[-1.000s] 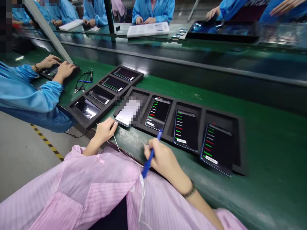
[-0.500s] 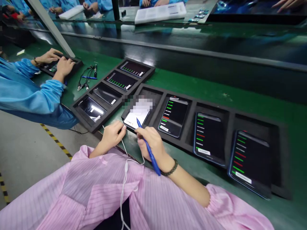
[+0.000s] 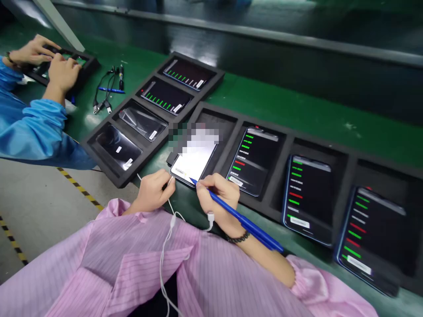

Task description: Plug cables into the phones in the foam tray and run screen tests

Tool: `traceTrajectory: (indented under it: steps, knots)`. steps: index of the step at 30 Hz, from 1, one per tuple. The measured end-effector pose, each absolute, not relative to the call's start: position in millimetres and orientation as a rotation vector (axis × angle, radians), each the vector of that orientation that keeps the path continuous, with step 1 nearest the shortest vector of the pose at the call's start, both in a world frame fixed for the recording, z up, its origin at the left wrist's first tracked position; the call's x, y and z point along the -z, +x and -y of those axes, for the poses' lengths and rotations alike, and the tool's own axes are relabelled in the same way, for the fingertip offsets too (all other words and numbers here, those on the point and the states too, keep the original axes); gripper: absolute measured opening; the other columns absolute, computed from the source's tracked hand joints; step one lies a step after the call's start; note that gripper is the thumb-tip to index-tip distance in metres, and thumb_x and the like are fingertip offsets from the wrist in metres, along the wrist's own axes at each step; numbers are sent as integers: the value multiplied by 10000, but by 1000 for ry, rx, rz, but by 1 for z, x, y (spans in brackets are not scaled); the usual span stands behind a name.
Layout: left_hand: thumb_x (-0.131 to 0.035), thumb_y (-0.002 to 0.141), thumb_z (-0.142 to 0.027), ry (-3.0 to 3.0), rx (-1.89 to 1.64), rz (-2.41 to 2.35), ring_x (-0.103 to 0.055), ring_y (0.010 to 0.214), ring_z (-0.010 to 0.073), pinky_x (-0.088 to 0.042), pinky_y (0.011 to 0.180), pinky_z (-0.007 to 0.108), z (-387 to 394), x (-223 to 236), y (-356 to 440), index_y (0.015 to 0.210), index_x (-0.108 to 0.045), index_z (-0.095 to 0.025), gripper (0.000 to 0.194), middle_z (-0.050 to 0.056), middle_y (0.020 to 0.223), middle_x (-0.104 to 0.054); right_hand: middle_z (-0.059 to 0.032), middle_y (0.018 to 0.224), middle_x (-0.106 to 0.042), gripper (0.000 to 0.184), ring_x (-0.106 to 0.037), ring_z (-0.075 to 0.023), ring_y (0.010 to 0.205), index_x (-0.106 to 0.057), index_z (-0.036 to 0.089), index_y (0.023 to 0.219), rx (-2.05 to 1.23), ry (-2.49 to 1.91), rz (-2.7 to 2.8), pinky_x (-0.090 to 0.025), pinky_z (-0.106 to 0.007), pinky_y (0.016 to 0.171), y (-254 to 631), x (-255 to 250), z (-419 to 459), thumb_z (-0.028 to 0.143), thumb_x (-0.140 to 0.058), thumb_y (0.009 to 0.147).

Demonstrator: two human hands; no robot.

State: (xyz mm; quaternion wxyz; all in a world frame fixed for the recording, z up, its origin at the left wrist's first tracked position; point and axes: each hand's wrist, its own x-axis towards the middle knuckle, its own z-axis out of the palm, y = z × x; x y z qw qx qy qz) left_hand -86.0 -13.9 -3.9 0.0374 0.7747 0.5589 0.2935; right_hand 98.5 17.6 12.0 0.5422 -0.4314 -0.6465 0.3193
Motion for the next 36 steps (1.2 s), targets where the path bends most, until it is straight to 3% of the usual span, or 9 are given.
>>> traceTrajectory:
  steps: [10, 18, 36]
  knots:
    - [-429, 1014, -250, 2362, -891, -1685, -425, 527, 100, -333, 528, 255, 13, 3, -87, 666, -454, -199, 353, -25, 594, -470, 65, 475, -496, 244, -414, -82, 383, -517, 225, 602, -817, -1059, 1619, -315, -227, 386, 97, -12, -18, 117, -617, 797]
    - [-425, 1023, -261, 2371, -887, -1672, -429, 526, 99, -328, 527, 256, 13, 3, -88, 667, -464, -197, 363, -22, 595, -471, 50, 435, -477, 267, -433, -94, 377, -491, 236, 551, -801, -1131, 1697, -329, -236, 387, 99, -16, -19, 188, -580, 797]
    - [-442, 1020, -267, 2300, -910, -1645, -411, 518, 102, -317, 525, 259, 12, 3, -88, 667, -464, -199, 360, -24, 591, -454, 61, 440, -451, 272, -416, -88, 371, -485, 231, 554, -783, -1065, 1684, -315, -240, 387, 102, -16, -19, 115, -579, 782]
